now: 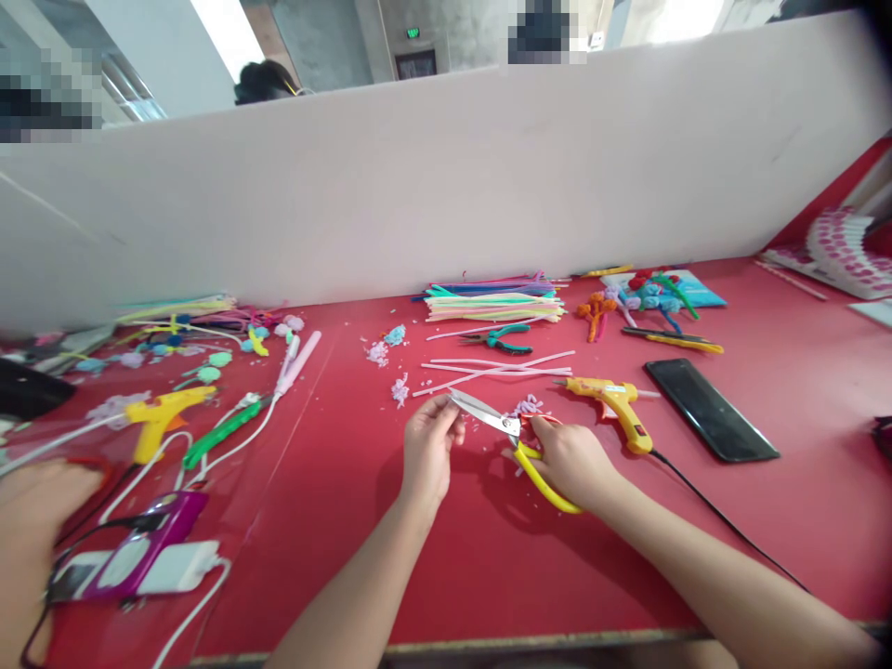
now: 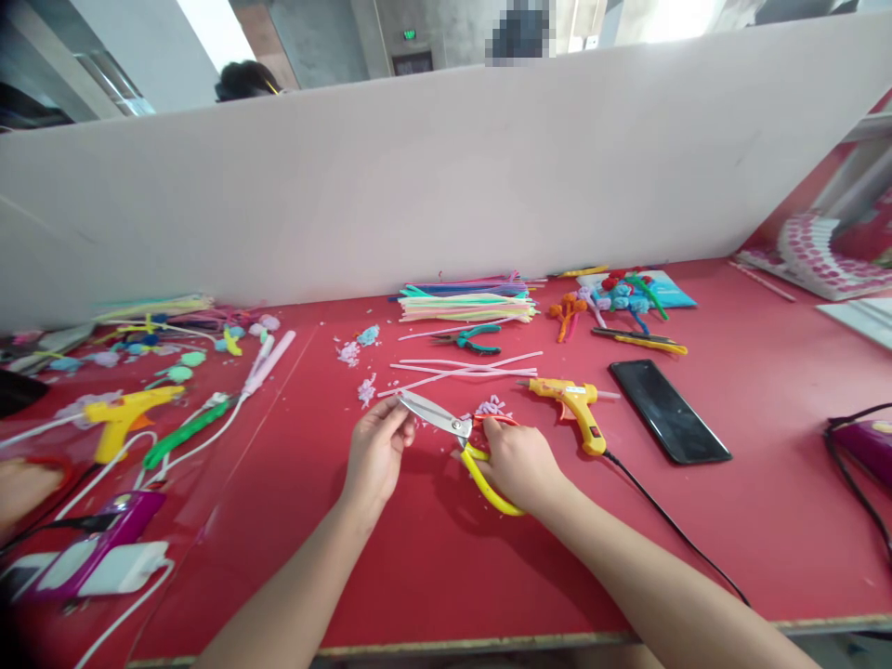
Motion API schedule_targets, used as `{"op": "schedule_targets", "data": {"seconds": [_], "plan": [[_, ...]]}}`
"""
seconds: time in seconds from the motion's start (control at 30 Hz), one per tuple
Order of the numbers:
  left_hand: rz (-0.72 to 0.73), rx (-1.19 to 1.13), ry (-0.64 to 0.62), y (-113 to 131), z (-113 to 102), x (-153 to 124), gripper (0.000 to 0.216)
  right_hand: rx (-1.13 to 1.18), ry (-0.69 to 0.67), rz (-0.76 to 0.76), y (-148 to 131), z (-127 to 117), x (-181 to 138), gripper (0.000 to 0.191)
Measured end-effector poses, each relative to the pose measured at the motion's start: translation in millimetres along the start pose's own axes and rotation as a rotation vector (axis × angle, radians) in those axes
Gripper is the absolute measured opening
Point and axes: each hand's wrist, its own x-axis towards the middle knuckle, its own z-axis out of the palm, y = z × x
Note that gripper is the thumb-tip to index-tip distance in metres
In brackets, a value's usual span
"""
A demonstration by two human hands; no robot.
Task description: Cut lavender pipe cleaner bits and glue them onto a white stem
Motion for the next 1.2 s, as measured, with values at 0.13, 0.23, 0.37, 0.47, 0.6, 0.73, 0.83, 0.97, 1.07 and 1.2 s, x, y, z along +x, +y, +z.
{"op": "schedule_targets", "data": {"seconds": [0.13, 0.23, 0.37, 0.47, 0.6, 0.73, 0.83, 0.97, 1.07, 1.2], "plan": [[0.006, 0.002, 0.004, 0.8, 0.8, -0.4, 0.014, -0.005, -0.006, 0.003, 0.1, -0.1, 0.2, 0.033], [0.013, 0.004, 0.004, 1.2, 1.0, -1.0, 0.014, -0.003, -0.01, 0.006, 0.1, 0.3, 0.2, 0.032], [0.019, 0.006, -0.005, 0.7, 0.4, -0.9, 0.013, 0.001, -0.018, 0.009, -0.3, 0.0, -0.2, 0.032], [0.019, 0.007, -0.009, 0.3, 0.2, -0.7, 0.012, 0.007, -0.022, 0.01, -0.5, -1.4, -0.3, 0.035], [0.017, 0.005, -0.007, 0.5, 0.6, -0.8, 0.013, 0.013, -0.027, 0.008, -0.2, -3.0, -0.3, 0.037], [0.017, -0.001, -0.011, 0.7, 0.6, -0.6, 0.014, 0.021, -0.028, 0.011, -0.3, -3.1, -0.3, 0.04], [0.019, -0.005, -0.018, 0.4, 0.2, -0.3, 0.013, 0.027, -0.029, 0.012, -0.3, -2.3, -0.4, 0.04], [0.021, -0.005, -0.024, 0.0, 0.0, -0.1, 0.013, 0.043, -0.031, 0.015, 1.2, -1.3, -0.4, 0.035], [0.024, -0.002, -0.028, 0.4, 0.3, -0.4, 0.014, 0.068, -0.033, 0.022, 2.4, -1.3, -0.8, 0.032], [0.02, 0.017, -0.047, 1.3, 0.7, -0.5, 0.015, 0.134, -0.035, 0.037, 1.2, -2.5, -1.2, 0.026]]}}
